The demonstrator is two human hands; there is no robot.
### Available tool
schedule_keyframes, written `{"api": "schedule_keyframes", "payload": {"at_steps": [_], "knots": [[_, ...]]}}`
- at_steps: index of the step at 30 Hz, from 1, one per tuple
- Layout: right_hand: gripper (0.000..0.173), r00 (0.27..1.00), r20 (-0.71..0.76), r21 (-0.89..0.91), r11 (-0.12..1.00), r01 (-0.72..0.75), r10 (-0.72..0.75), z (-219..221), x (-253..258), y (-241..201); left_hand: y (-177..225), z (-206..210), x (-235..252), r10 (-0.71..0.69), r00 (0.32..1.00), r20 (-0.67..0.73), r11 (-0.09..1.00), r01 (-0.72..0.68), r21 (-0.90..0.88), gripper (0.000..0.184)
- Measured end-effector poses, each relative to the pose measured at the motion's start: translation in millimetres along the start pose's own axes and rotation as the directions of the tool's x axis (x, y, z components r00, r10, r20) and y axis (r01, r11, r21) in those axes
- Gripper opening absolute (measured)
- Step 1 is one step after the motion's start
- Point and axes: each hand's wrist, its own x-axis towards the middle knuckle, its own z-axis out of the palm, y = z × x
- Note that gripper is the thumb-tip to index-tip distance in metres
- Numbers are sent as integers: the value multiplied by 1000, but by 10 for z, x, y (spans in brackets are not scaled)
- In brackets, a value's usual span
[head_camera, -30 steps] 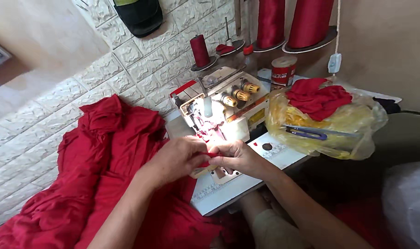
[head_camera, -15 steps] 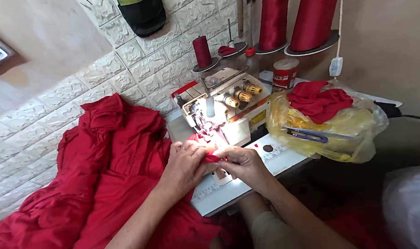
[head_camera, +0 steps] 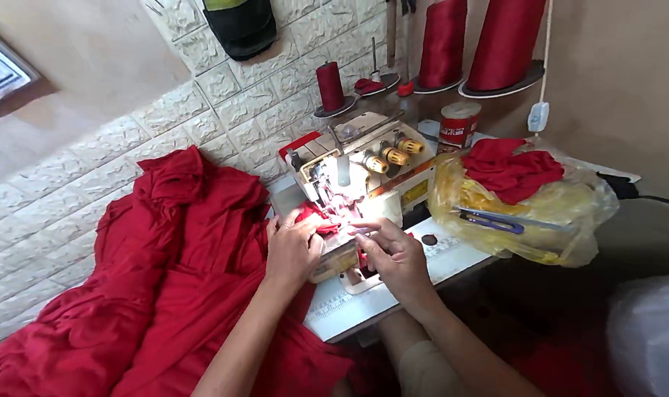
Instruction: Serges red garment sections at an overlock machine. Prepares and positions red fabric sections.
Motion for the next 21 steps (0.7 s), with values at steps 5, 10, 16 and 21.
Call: {"api": "schedule_keyframes", "payload": {"at_steps": [5, 10, 16, 21], "knots": [[21, 997, 69, 35, 999, 37, -39, 0, -52, -87, 78, -46, 101, -256, 962, 99, 966, 259, -17, 32], [21, 962, 269, 59, 997, -56, 38, 97, -100, -149, 244, -85, 133, -357, 932, 62, 915, 335, 226, 27], [50, 868, 476, 237, 930, -281, 141, 102, -122, -151, 728, -826, 110, -228, 790, 569, 954, 297, -30, 33], [68, 984, 154, -484, 875, -3, 88, -158, -15, -98, 807, -169, 15, 165, 864, 476, 918, 43, -395, 25]]}}
